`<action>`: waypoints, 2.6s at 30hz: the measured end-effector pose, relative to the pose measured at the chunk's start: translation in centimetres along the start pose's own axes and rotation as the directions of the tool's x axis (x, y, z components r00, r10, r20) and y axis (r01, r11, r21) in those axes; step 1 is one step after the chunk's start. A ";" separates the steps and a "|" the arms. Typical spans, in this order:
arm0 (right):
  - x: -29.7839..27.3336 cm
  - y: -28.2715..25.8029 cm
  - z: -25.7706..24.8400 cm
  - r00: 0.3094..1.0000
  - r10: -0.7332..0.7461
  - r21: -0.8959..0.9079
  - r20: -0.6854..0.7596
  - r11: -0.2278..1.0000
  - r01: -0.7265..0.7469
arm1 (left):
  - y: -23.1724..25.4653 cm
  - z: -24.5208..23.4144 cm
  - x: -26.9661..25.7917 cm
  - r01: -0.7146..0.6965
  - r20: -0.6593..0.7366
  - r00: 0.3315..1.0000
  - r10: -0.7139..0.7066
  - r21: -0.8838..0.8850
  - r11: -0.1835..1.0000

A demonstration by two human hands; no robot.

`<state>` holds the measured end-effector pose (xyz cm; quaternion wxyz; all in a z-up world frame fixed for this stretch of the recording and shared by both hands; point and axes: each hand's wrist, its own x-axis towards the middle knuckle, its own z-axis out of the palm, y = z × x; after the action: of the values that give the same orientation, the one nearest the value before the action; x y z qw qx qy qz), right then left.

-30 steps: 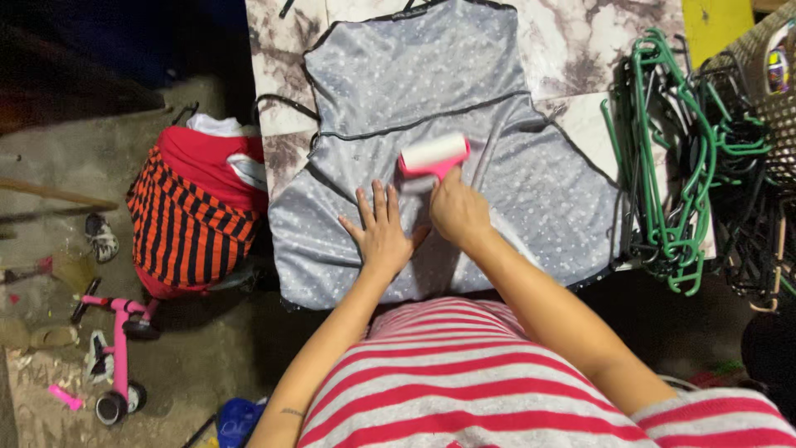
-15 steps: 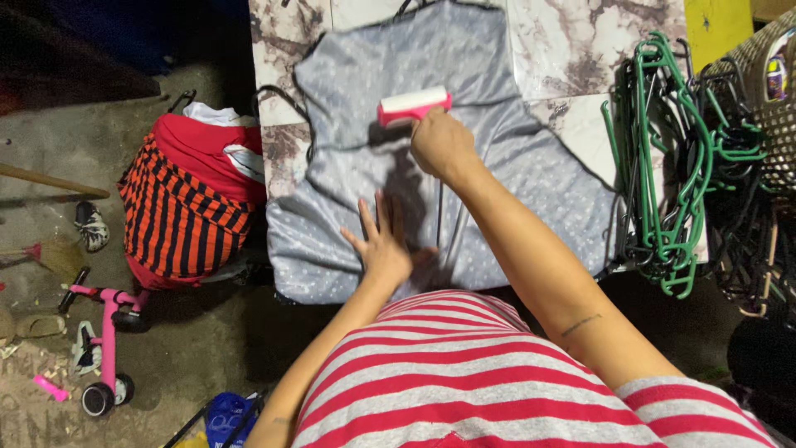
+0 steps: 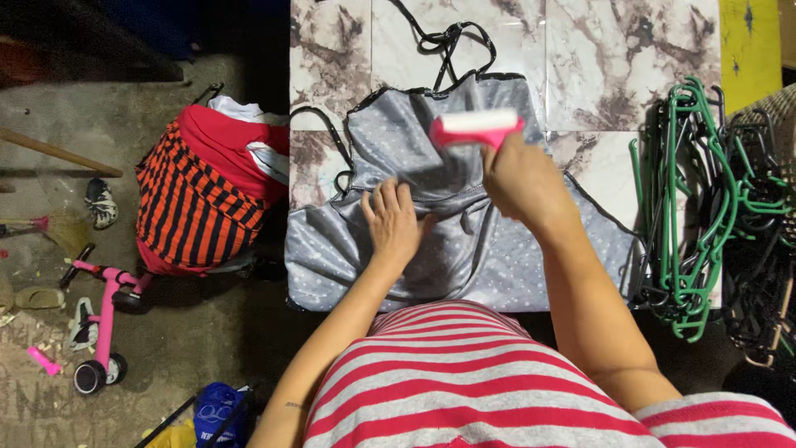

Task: The person removes a grey and black polka-dotted top from a hanger, lays it on a tiled table, and uses a pink lint roller to clean the fabric. They roll the tool over the garment's surface, flip it to treat the other side, and smooth the fabric with their hands.

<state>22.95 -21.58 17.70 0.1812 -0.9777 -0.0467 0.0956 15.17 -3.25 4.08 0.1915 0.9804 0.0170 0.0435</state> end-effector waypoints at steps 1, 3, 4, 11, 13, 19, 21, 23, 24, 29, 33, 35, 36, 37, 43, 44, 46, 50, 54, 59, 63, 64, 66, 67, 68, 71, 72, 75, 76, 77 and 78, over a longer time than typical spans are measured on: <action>0.6 -0.4 -0.3 0.998 -0.023 -0.017 -0.055 1.000 0.022 | 0.1 -0.2 0.6 -0.010 -0.020 1.000 0.010 -0.020 1.000; 1.2 -0.8 0.0 0.999 -0.012 -0.042 -0.033 0.999 0.010 | 0.1 -0.7 1.2 0.004 -0.021 1.000 -0.005 -0.032 0.999; 1.2 -0.7 0.6 1.000 -0.006 -0.054 -0.019 0.999 0.005 | 0.0 -0.9 1.1 0.013 -0.019 1.000 -0.013 -0.037 0.999; 3.0 3.5 4.0 0.984 0.173 -0.051 -0.040 0.983 -0.175 | -1.3 0.4 3.0 0.044 0.087 0.995 -0.040 -0.051 0.998; 4.0 4.5 5.0 0.981 0.190 -0.039 -0.037 0.981 -0.191 | -1.5 1.9 5.2 -0.026 -0.030 0.999 0.024 -0.096 0.995; 7.6 6.7 6.9 0.938 0.326 0.049 -0.117 0.945 -0.322 | -2.5 3.5 13.1 0.003 0.115 0.993 -0.019 0.142 0.990; 9.0 7.6 6.5 0.930 0.344 0.061 -0.133 0.939 -0.339 | -3.1 2.9 14.8 0.038 0.145 0.988 -0.061 0.152 0.988; 10.2 8.2 5.9 0.926 0.350 0.065 -0.144 0.937 -0.344 | -3.3 2.5 16.2 0.038 0.151 0.987 -0.062 0.159 0.987; 10.6 8.3 5.5 0.926 0.348 0.063 -0.147 0.937 -0.343 | -3.4 2.4 16.7 0.020 0.145 0.988 -0.043 0.161 0.987; 10.9 6.3 4.0 0.953 0.271 0.069 -0.133 0.962 -0.264 | -3.2 2.8 17.0 -0.042 0.045 0.998 0.034 0.191 0.981; 8.1 1.5 5.8 0.989 0.046 0.102 -0.138 0.994 -0.032 | -3.4 3.1 11.6 0.081 -0.076 0.995 -0.066 0.214 0.973; 6.8 -1.5 8.3 0.999 0.006 0.087 -0.039 0.996 -0.003 | -3.5 3.4 8.5 0.196 -0.065 0.980 -0.188 0.146 0.970; 6.2 -3.0 9.8 1.000 -0.021 0.060 0.009 0.998 0.020 | -3.5 3.7 7.2 0.246 -0.073 0.968 -0.240 0.090 0.965; 5.9 -4.2 11.2 0.997 -0.052 0.037 0.053 0.998 0.050 | -3.7 3.8 6.5 0.296 -0.085 0.953 -0.292 0.035 0.955; 8.9 -5.9 17.1 0.988 -0.156 0.199 0.011 0.968 0.151 | -4.0 4.2 6.1 0.291 -0.145 0.955 -0.257 0.604 0.742; 10.3 -6.3 17.6 0.984 -0.177 0.212 -0.009 0.961 0.175 | -3.9 3.8 6.0 0.295 -0.068 0.950 -0.304 0.510 0.808; 13.7 -7.5 17.9 0.974 -0.215 0.234 -0.074 0.946 0.227 | -3.5 3.0 6.2 0.319 0.092 0.929 -0.359 0.297 0.900; 17.7 -10.1 16.0 0.967 -0.228 0.202 -0.115 0.948 0.247 | -3.0 1.9 6.2 0.312 -0.039 0.950 -0.310 0.148 0.939; 14.4 -8.9 14.3 0.955 -0.295 0.092 -0.030 0.951 0.297 | -3.5 2.2 6.0 0.248 -0.118 0.965 -0.236 0.105 0.963; 10.0 -7.7 17.0 0.969 -0.160 0.035 0.190 0.987 0.156 | -3.8 2.8 5.2 0.209 -0.037 0.977 -0.211 0.380 0.901; 14.6 -10.9 18.4 0.991 -0.130 0.198 0.040 0.973 0.120 | -3.5 2.0 5.9 0.295 0.094 0.939 -0.332 0.276 0.915; 15.8 -11.5 18.1 0.991 -0.130 0.203 0.005 0.971 0.126 | -3.4 1.8 6.0 0.314 0.074 0.941 -0.330 0.173 0.934; 17.4 -11.9 16.7 0.983 -0.182 0.207 -0.035 0.961 0.185 | -3.0 1.7 6.2 0.302 -0.012 0.953 -0.303 0.151 0.941; 17.5 -11.9 16.1 0.978 -0.204 0.213 -0.055 0.954 0.211 | -3.2 1.5 6.2 0.292 -0.053 0.956 -0.288 0.146 0.945; 17.0 -11.5 15.4 0.977 -0.208 0.204 -0.050 0.955 0.214 | -3.5 1.5 6.2 0.289 -0.056 0.957 -0.283 0.154 0.945; 12.7 -7.7 14.8 0.969 -0.237 0.165 -0.066 0.955 0.245 | -3.7 2.1 6.0 0.283 -0.023 0.958 -0.286 0.238 0.929; 11.0 -6.2 15.0 0.962 -0.258 0.155 -0.093 0.950 0.270 | -3.7 2.4 5.6 0.277 0.014 0.955 -0.296 0.315 0.908; 9.1 -4.4 16.7 0.992 -0.096 0.046 0.083 0.995 0.093 | -3.8 2.6 5.9 0.277 -0.026 0.956 -0.293 0.419 0.865; 9.4 -4.3 17.2 0.994 -0.108 0.118 0.025 0.988 0.104 | -3.6 2.6 6.0 0.283 -0.062 0.957 -0.285 0.433 0.856; 10.4 -4.7 17.8 0.992 -0.120 0.190 -0.033 0.974 0.125 | -3.6 2.4 6.1 0.298 -0.010 0.950 -0.312 0.331 0.896; 11.5 -5.3 18.3 0.987 -0.128 0.260 -0.092 0.954 0.148 | -3.4 2.1 6.1 0.315 0.045 0.942 -0.333 0.225 0.922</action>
<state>30.15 -8.90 0.95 0.3186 -0.9417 -0.0950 0.0518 21.40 -0.53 1.37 0.0897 0.9799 0.1756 -0.0314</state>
